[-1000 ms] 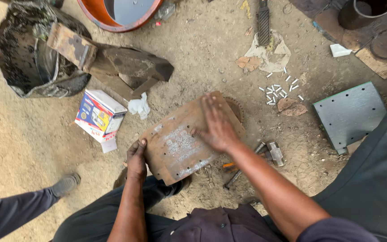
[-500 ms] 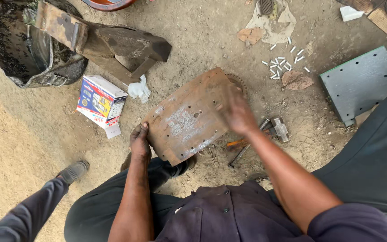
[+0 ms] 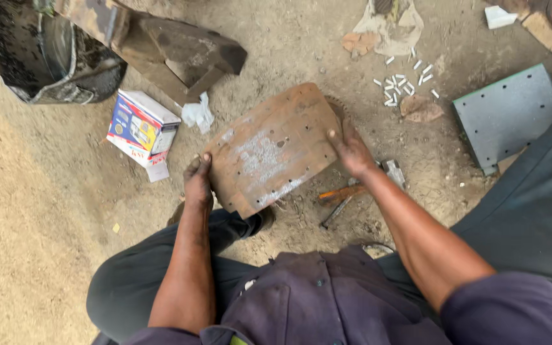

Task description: The person sits on the ground and cleans a rusty metal plate with a cloth. They then place a new metal plate with holes on top, align the holes, and use a hammer and punch to drive pins through the holes to secure the plates together.

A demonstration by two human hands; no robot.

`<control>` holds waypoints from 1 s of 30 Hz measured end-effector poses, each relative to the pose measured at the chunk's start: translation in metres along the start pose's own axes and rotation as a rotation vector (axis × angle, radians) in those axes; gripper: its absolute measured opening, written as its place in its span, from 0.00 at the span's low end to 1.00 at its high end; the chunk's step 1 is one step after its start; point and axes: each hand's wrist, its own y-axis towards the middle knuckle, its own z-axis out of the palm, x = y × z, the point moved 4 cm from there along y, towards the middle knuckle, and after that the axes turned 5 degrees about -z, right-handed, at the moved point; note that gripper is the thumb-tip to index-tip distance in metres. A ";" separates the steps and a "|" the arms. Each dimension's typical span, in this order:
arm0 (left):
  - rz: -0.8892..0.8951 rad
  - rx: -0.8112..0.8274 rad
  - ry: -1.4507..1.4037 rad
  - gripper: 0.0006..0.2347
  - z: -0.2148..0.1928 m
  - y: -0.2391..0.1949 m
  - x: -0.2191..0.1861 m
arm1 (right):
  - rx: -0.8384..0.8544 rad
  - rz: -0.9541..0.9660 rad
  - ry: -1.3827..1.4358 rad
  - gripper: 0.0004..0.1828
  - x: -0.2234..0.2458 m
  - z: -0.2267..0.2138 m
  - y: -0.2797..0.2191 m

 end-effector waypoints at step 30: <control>-0.059 0.008 0.052 0.13 0.032 -0.022 -0.024 | -0.114 -0.563 -0.721 0.45 0.086 0.060 -0.001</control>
